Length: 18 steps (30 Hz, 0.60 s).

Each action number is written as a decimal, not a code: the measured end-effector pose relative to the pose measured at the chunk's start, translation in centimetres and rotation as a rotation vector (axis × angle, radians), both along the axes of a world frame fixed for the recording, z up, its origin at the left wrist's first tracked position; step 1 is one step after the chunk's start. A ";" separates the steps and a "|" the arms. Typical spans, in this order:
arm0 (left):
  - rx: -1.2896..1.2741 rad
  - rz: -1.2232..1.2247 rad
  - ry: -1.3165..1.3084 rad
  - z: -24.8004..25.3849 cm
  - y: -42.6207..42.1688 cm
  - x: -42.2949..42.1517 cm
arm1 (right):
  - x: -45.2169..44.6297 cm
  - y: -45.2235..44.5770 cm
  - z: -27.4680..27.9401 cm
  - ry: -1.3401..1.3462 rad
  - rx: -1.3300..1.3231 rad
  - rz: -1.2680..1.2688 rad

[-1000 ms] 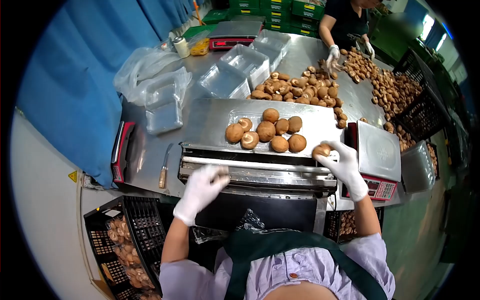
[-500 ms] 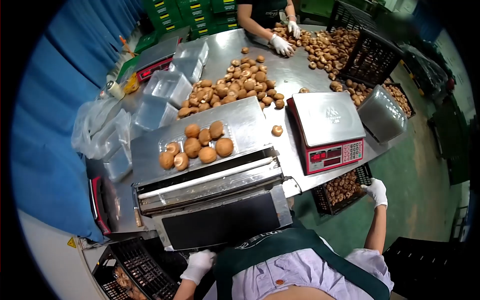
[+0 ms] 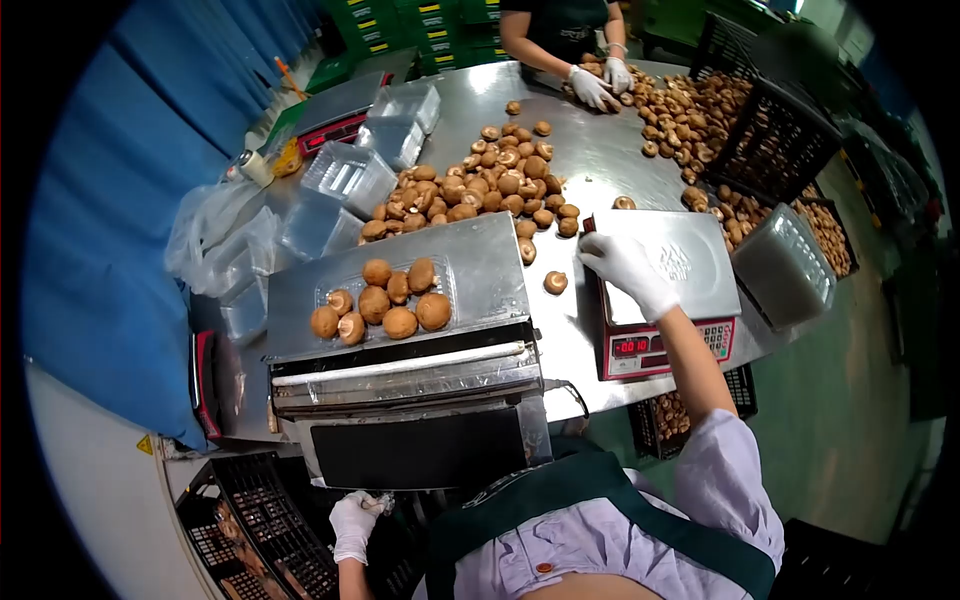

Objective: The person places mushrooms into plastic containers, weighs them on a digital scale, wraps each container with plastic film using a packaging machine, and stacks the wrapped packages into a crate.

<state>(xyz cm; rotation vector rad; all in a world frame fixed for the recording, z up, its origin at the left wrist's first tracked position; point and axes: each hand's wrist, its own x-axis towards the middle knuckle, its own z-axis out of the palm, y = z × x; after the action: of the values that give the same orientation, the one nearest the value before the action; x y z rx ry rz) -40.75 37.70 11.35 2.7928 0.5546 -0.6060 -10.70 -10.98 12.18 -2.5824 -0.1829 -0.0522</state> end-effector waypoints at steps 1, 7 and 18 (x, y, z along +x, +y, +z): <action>0.022 0.179 0.066 1.3 -1.1 0.4 | 2.3 1.1 -0.2 0.026 -0.039 0.039; 0.346 0.115 -0.109 -1.1 0.6 -5.2 | 14.8 4.3 -11.5 -0.049 -0.407 0.058; 0.283 0.408 -0.557 1.4 1.8 -4.6 | 14.6 3.4 -5.8 0.094 -0.333 -0.128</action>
<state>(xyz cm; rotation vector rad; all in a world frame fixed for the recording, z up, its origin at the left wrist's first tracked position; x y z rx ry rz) -45.31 39.54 12.76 2.7777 1.0949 0.3485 3.88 -7.58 6.34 -2.9184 0.0112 0.0581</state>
